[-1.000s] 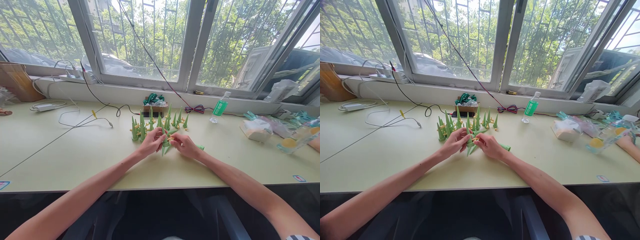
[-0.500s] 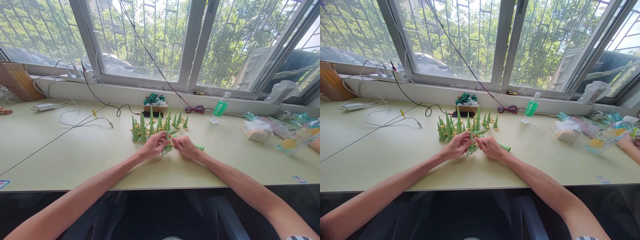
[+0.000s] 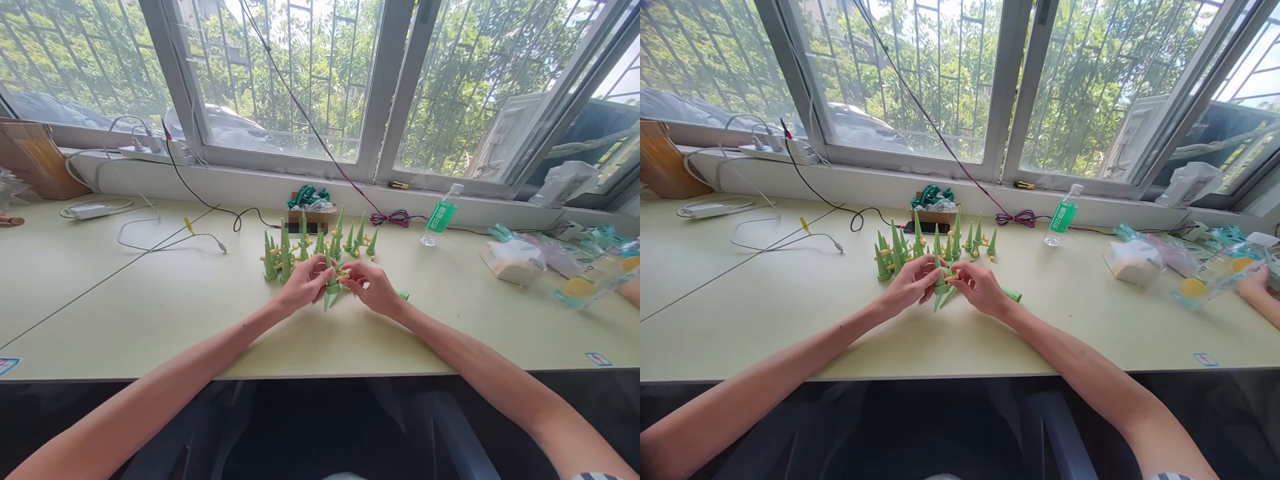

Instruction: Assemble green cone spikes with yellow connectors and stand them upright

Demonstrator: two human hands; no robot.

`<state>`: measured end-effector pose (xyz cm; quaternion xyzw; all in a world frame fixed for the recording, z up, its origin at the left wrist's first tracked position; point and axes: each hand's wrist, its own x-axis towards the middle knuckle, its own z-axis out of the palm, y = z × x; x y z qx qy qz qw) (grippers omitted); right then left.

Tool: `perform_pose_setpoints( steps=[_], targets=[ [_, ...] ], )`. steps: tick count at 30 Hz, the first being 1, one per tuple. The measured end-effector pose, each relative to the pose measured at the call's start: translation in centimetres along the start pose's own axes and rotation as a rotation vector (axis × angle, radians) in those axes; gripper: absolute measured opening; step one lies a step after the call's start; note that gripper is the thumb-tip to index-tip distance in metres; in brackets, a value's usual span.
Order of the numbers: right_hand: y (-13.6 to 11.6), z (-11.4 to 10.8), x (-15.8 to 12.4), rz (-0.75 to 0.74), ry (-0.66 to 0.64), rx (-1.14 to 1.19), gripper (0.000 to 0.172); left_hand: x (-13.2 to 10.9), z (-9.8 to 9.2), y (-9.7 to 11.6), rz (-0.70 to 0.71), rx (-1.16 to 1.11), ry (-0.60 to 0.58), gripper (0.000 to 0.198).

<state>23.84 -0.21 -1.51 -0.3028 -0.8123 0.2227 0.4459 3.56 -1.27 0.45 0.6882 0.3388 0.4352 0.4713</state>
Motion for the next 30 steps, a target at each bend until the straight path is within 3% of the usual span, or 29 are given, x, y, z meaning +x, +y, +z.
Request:
perform_pose_setpoints(
  steps=[16, 30],
  targets=[
    [-0.1, 0.03, -0.13, -0.009, -0.049, -0.051, 0.022, -0.2, 0.14, 0.29, 0.014, 0.058, -0.036, 0.034],
    [0.4, 0.14, -0.51, -0.019, -0.164, -0.157, 0.04, -0.28, 0.27, -0.32, 0.17, 0.248, -0.038, 0.03]
  ],
)
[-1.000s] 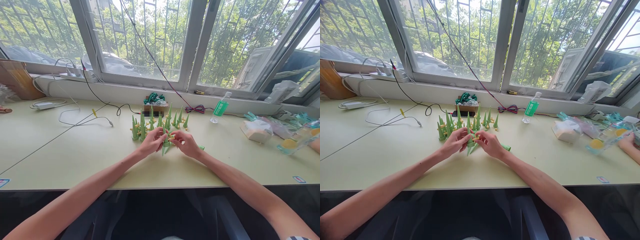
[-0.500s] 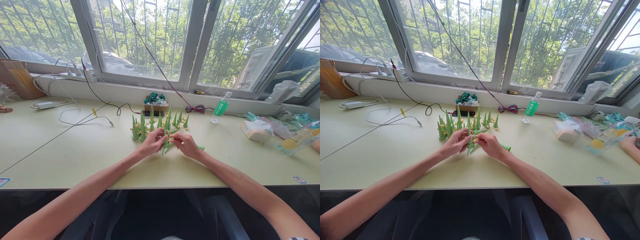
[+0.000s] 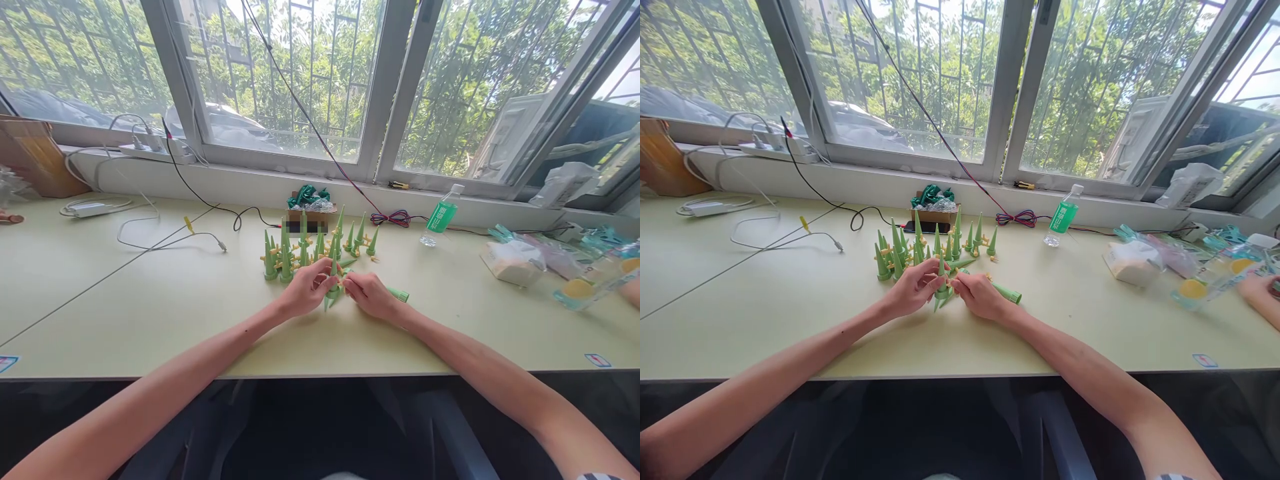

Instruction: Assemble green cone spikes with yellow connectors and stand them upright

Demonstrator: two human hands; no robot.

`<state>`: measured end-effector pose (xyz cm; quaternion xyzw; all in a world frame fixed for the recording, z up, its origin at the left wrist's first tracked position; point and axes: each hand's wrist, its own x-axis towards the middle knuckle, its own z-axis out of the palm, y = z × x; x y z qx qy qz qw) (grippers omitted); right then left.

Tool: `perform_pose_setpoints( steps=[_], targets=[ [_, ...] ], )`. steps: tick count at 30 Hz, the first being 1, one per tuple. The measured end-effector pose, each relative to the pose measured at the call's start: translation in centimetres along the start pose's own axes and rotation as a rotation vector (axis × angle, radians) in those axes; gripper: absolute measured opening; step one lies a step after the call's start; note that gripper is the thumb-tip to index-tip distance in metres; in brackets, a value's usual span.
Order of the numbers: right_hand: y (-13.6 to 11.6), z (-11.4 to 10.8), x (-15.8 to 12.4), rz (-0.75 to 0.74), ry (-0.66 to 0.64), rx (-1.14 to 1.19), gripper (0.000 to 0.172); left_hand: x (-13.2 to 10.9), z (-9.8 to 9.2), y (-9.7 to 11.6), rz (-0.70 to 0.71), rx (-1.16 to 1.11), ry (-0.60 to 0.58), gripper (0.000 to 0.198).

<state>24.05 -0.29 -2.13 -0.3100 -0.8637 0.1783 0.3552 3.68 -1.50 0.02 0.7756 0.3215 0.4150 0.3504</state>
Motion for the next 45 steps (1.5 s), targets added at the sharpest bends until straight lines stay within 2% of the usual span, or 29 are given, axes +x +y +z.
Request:
perform_pose_setpoints(
  steps=[6, 10, 14, 18, 24, 29, 38, 45],
  targets=[
    [-0.21, -0.05, 0.2, 0.042, 0.013, 0.003, 0.043, 0.17, 0.03, 0.37, -0.101, -0.135, 0.008, 0.033],
    [-0.3, -0.07, 0.3, 0.067, 0.07, 0.052, 0.032, 0.33, -0.14, 0.48, -0.158, -0.226, 0.031, 0.033],
    [-0.45, -0.31, 0.26, 0.033, 0.068, 0.127, 0.028, 0.42, -0.37, 0.35, -0.171, -0.293, 0.055, 0.031],
    [-0.2, -0.23, 0.17, -0.008, 0.086, 0.095, 0.026, 0.42, -0.52, 0.28, -0.189, -0.336, 0.039, 0.031],
    [0.06, 0.08, 0.08, -0.038, 0.089, 0.021, 0.027, 0.31, -0.56, 0.11, -0.171, -0.268, 0.007, 0.032],
    [0.13, 0.08, 0.02, -0.012, 0.039, 0.015, 0.043, 0.12, -0.15, 0.21, -0.128, -0.203, -0.045, 0.031],
    [-0.13, -0.03, 0.06, 0.006, 0.005, 0.026, 0.049, -0.02, 0.17, 0.18, 0.012, -0.053, -0.062, 0.028],
    [-0.19, -0.08, 0.27, 0.051, 0.107, 0.037, 0.05, 0.14, 0.14, 0.28, -0.063, -0.145, -0.012, 0.028]
  ],
)
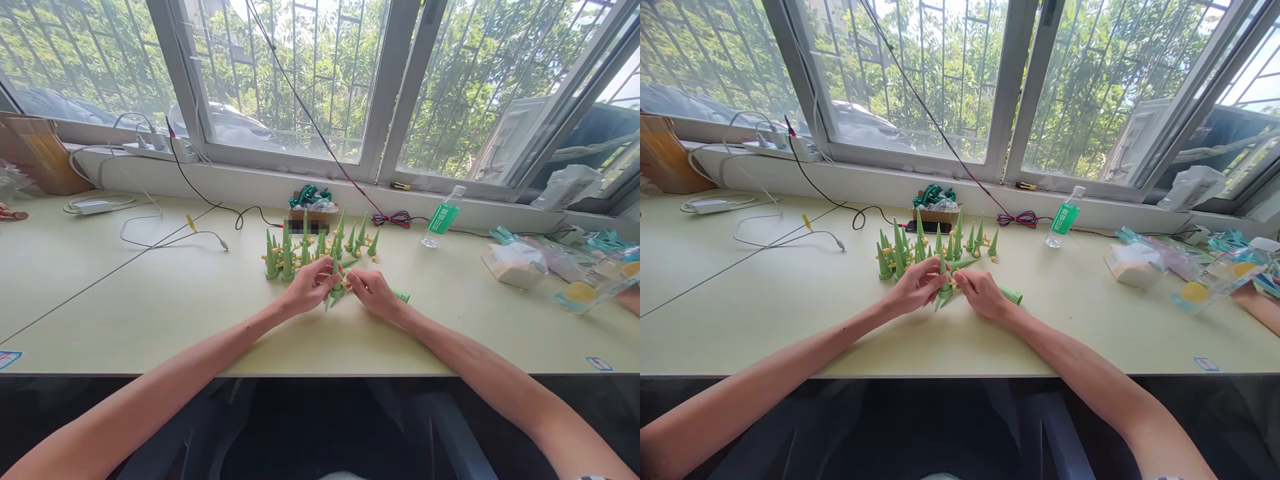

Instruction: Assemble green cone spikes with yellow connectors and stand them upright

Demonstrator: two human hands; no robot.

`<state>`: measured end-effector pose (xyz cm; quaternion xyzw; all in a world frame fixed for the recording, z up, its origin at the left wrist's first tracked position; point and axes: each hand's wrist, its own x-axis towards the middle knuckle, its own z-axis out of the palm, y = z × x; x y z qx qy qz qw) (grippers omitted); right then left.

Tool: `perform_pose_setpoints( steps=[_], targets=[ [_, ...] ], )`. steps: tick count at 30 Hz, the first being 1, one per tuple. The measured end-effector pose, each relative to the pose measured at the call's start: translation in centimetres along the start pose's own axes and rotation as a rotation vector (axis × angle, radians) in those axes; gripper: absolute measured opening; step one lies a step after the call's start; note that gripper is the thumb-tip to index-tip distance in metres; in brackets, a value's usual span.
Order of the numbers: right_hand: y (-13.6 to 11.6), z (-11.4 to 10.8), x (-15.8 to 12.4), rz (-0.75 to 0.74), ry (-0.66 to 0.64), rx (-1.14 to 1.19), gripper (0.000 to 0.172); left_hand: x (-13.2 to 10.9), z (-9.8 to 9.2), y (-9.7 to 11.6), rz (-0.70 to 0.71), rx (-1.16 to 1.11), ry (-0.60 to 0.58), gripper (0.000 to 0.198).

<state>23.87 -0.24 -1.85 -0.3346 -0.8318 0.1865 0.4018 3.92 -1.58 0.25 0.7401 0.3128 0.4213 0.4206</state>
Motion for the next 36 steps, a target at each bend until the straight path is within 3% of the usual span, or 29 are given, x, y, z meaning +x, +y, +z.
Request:
perform_pose_setpoints(
  steps=[6, 15, 21, 27, 33, 36],
  targets=[
    [-0.2, -0.1, 0.1, -0.007, 0.021, -0.011, 0.052, -0.1, 0.0, 0.3, -0.021, -0.028, -0.009, 0.029],
    [-0.5, -0.1, 0.0, -0.028, -0.039, -0.028, 0.053, -0.1, -0.2, -0.8, 0.199, 0.274, -0.006, 0.02],
    [-0.5, 0.0, 0.0, 0.008, -0.057, -0.022, 0.053, -0.2, -0.3, -0.9, 0.251, 0.35, -0.017, 0.016],
    [-0.3, 0.1, 0.1, 0.033, -0.022, -0.001, 0.05, -0.2, 0.1, -0.3, 0.181, 0.249, -0.007, 0.02],
    [-0.1, 0.1, 0.1, 0.081, 0.036, 0.112, 0.027, 0.0, 0.2, 0.3, 0.004, 0.018, 0.029, 0.03],
    [-0.3, 0.0, 0.0, 0.044, 0.029, 0.151, 0.026, 0.1, 0.0, 0.4, -0.048, -0.056, 0.039, 0.031]
  ],
)
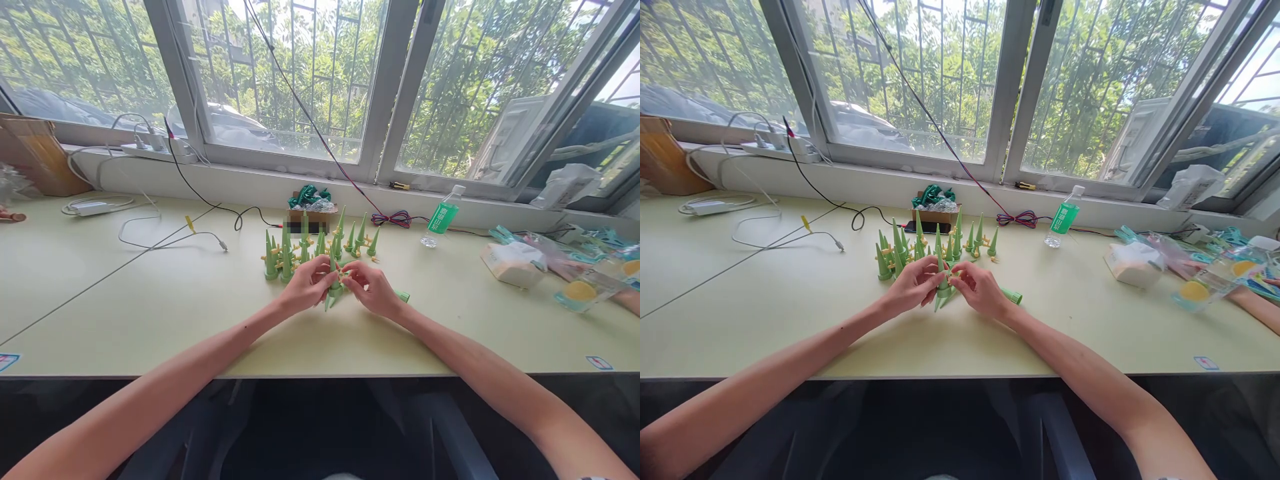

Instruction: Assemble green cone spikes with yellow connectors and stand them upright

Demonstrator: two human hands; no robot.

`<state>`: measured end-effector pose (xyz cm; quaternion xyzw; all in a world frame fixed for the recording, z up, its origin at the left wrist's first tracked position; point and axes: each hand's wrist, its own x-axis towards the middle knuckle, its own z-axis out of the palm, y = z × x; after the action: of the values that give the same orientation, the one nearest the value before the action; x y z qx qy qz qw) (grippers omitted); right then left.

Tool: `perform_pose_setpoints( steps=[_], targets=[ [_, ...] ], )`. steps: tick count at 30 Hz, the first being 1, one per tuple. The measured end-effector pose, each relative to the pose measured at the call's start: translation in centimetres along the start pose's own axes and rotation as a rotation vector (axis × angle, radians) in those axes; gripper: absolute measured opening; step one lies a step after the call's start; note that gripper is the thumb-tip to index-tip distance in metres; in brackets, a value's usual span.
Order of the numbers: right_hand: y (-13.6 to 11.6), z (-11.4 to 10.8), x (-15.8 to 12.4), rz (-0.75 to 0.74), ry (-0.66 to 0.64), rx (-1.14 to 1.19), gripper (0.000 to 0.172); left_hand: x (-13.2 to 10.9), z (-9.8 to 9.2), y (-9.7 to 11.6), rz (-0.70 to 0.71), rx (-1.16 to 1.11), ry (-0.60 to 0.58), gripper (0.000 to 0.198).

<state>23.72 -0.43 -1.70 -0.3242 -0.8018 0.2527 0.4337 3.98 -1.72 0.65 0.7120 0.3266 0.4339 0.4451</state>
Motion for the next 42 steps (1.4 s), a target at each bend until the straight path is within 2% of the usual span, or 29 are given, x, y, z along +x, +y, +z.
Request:
perform_pose_setpoints(
  steps=[5, 13, 20, 25, 32, 37, 42],
  targets=[
    [0.06, -0.03, 0.07, -0.029, -0.022, 0.033, 0.026, 0.06, -0.23, 0.0, -0.023, -0.042, 0.012, 0.029],
    [0.13, -0.08, 0.09, -0.041, -0.027, 0.021, 0.025, -0.05, -0.23, -0.27, -0.005, 0.011, -0.019, 0.029],
    [0.38, -0.27, -0.06, -0.057, -0.135, -0.083, 0.03, -0.11, -0.19, -0.71, 0.109, 0.181, 0.001, 0.026],
    [0.85, -0.22, -0.14, -0.066, -0.161, -0.134, 0.036, -0.18, -0.24, -0.8, 0.176, 0.304, 0.003, 0.022],
    [0.56, -0.2, -0.15, -0.061, -0.167, -0.151, 0.044, -0.28, -0.21, -0.87, 0.196, 0.327, -0.01, 0.019],
    [0.29, -0.07, -0.1, -0.031, -0.16, -0.14, 0.047, -0.24, -0.03, -0.76, 0.179, 0.241, -0.006, 0.022],
    [0.07, -0.11, -0.03, 0.0, -0.124, -0.083, 0.046, -0.06, 0.07, -0.6, 0.049, 0.012, -0.008, 0.03]
  ],
)
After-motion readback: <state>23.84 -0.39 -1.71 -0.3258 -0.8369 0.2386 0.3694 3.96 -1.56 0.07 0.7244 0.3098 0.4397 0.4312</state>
